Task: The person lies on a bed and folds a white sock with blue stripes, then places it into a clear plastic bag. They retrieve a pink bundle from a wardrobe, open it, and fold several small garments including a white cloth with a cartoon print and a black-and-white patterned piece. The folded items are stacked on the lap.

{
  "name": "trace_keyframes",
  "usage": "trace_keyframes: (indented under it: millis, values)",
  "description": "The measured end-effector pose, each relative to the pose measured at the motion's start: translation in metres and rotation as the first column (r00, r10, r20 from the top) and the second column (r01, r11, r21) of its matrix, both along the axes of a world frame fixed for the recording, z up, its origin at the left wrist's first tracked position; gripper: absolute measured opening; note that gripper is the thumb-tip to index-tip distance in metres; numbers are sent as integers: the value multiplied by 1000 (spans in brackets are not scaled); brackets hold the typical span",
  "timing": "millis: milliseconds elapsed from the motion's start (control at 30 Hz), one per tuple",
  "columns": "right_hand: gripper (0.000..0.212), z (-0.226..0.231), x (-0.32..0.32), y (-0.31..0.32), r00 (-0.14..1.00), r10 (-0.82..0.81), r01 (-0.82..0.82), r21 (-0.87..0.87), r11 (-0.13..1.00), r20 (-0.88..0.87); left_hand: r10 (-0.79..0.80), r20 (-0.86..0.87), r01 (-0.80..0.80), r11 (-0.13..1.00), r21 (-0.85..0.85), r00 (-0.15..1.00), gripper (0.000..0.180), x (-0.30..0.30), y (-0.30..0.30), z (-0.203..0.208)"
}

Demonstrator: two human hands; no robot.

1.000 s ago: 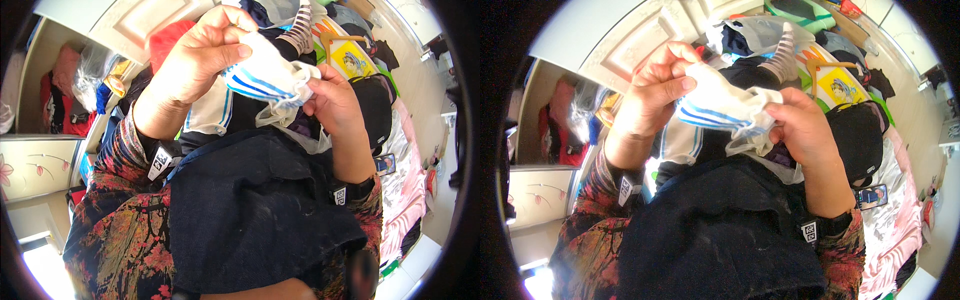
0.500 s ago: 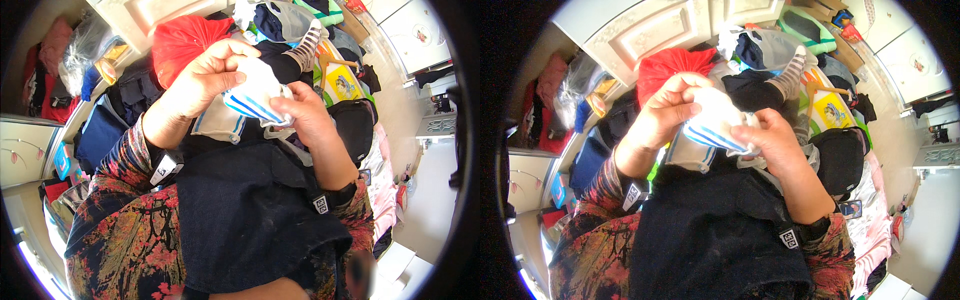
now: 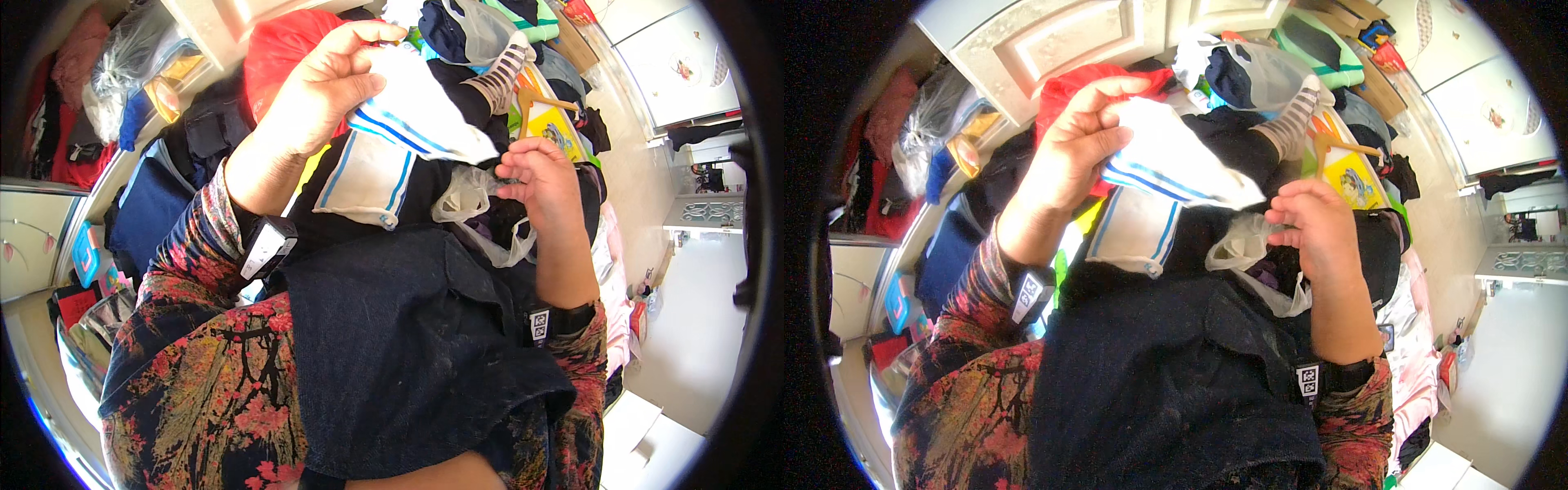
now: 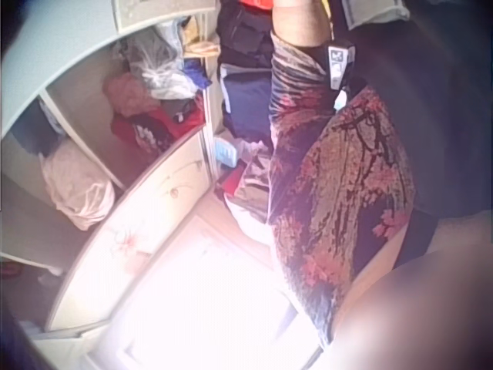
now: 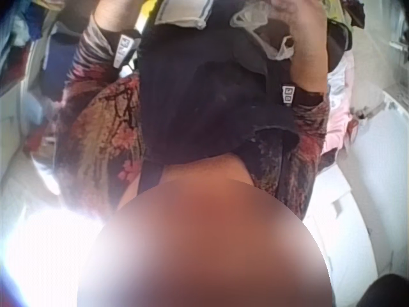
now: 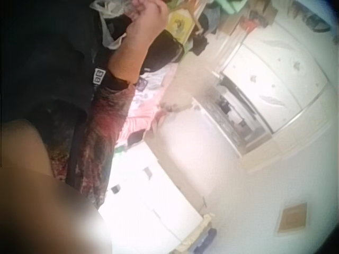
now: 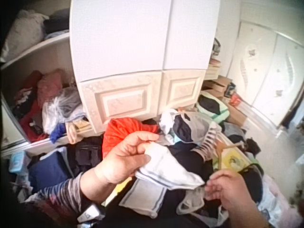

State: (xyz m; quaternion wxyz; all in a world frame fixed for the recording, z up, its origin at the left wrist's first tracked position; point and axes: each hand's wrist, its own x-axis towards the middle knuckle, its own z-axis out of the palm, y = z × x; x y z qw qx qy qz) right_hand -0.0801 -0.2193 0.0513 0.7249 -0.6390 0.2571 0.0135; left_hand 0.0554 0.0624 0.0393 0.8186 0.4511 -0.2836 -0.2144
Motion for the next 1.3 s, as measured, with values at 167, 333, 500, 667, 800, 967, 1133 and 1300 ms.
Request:
trace_keyframes:
  millis: [167,333,500,667,800,967,1133,1300]
  values:
    - [23,-2,-2,3,993,91,-93,21,995,75,-51,-10,51,998,-33,999,48,-3,-6,-2]
    - [51,-21,16,23,957,174,-184,-25,983,-231,-70,-38,69,997,-35,997,48,-5,-6,-1]
    - [41,-44,36,41,956,229,-216,90,972,-184,-46,-18,46,998,-34,999,48,-6,-6,-7]
    - [24,-43,35,24,985,58,-126,457,881,160,48,-58,-50,998,-38,997,47,9,-2,-19]
    - [29,-22,32,0,909,76,-321,573,754,410,59,-156,-66,997,-36,986,45,16,-3,-35]
    - [32,-4,33,8,899,68,-305,509,805,432,54,-147,-43,996,77,988,40,8,-4,-51]
    - [32,4,38,19,865,60,-353,519,778,498,168,38,-170,925,338,985,30,-1,48,-50]
    - [22,28,47,30,684,136,-437,254,863,716,-34,35,9,829,559,999,60,-53,98,-48]
